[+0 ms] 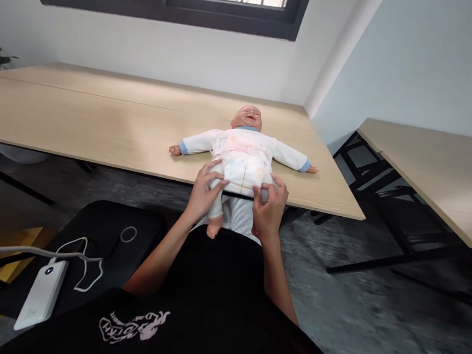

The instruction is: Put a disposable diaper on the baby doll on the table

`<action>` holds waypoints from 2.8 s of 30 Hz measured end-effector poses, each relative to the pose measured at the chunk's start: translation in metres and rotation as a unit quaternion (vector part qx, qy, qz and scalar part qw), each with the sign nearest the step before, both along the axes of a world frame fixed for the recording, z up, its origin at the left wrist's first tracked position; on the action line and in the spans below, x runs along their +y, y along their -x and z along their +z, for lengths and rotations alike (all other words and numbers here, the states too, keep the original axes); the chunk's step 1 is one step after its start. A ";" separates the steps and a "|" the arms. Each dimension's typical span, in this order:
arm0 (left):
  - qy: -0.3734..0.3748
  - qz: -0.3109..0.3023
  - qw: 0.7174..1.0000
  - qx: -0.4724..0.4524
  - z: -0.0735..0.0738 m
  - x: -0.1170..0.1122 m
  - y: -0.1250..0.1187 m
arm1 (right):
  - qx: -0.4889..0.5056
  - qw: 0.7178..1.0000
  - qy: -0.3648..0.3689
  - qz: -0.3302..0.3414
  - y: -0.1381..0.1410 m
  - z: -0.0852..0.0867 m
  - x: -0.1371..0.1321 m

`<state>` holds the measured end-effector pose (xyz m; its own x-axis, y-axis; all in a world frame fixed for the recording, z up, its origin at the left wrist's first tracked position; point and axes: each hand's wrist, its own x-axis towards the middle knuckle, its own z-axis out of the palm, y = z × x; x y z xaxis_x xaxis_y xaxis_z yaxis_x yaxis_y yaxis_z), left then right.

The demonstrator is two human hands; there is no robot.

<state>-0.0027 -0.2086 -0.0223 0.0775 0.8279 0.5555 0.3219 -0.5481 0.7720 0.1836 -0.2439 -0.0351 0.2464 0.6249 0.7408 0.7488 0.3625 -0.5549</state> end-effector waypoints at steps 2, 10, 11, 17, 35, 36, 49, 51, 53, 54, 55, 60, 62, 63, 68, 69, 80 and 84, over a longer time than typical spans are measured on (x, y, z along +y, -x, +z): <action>0.011 -0.004 0.999 -0.051 0.002 0.002 0.000 | 0.003 1.000 -0.023 -0.019 0.003 0.002 0.006; -0.018 0.016 0.998 0.060 0.006 0.005 0.013 | -0.063 0.996 0.025 0.065 -0.012 0.006 -0.001; -0.025 0.013 0.995 0.093 0.006 0.003 0.015 | -0.075 0.993 0.043 0.084 -0.015 0.005 -0.004; -0.024 0.005 0.978 0.207 0.007 -0.004 0.015 | -0.127 0.983 0.104 0.084 -0.018 0.003 -0.014; -0.041 -0.012 0.987 0.154 0.001 -0.004 0.018 | 0.006 0.994 0.087 0.064 -0.017 0.003 -0.008; -0.047 -0.009 0.986 0.162 0.001 -0.005 0.018 | 0.011 0.992 0.092 0.081 -0.020 0.005 -0.010; -0.065 0.110 0.981 0.149 -0.011 -0.005 0.000 | -0.062 0.995 0.047 -0.056 0.005 -0.017 0.002; -0.057 0.084 0.985 0.142 -0.008 -0.004 0.004 | -0.047 0.997 0.045 -0.037 0.003 -0.014 0.000; -0.038 0.035 0.990 0.129 -0.002 -0.003 0.010 | -0.018 0.999 0.042 0.006 -0.002 -0.007 -0.003; -0.028 0.012 0.993 0.116 0.002 -0.002 0.012 | -0.002 0.999 0.039 0.024 -0.005 -0.003 -0.004; -0.020 -0.004 0.995 0.098 0.006 -0.001 0.014 | 0.011 0.999 0.036 0.036 -0.007 0.001 -0.005; -0.001 -0.002 1.000 0.027 0.016 0.006 0.010 | 0.019 0.999 0.020 0.032 -0.005 0.014 -0.002; 0.005 0.003 1.000 0.016 0.015 0.009 0.006 | 0.027 0.999 0.017 0.031 -0.003 0.015 0.002; 0.008 0.005 1.000 0.008 0.014 0.011 0.005 | 0.036 0.999 0.016 0.034 -0.002 0.015 0.003; 0.016 -0.004 0.999 -0.051 0.010 0.011 0.004 | 0.066 0.997 0.020 0.041 -0.002 0.017 0.003; 0.022 -0.014 0.998 -0.059 0.010 0.011 0.005 | 0.069 0.996 0.023 0.044 -0.003 0.016 0.002; 0.291 -0.030 0.883 -0.368 0.025 0.064 0.020 | 0.417 0.870 0.223 0.141 -0.053 0.027 0.060; 0.337 -0.070 0.834 -0.431 0.025 0.080 0.010 | 0.480 0.835 0.199 0.183 -0.044 0.034 0.068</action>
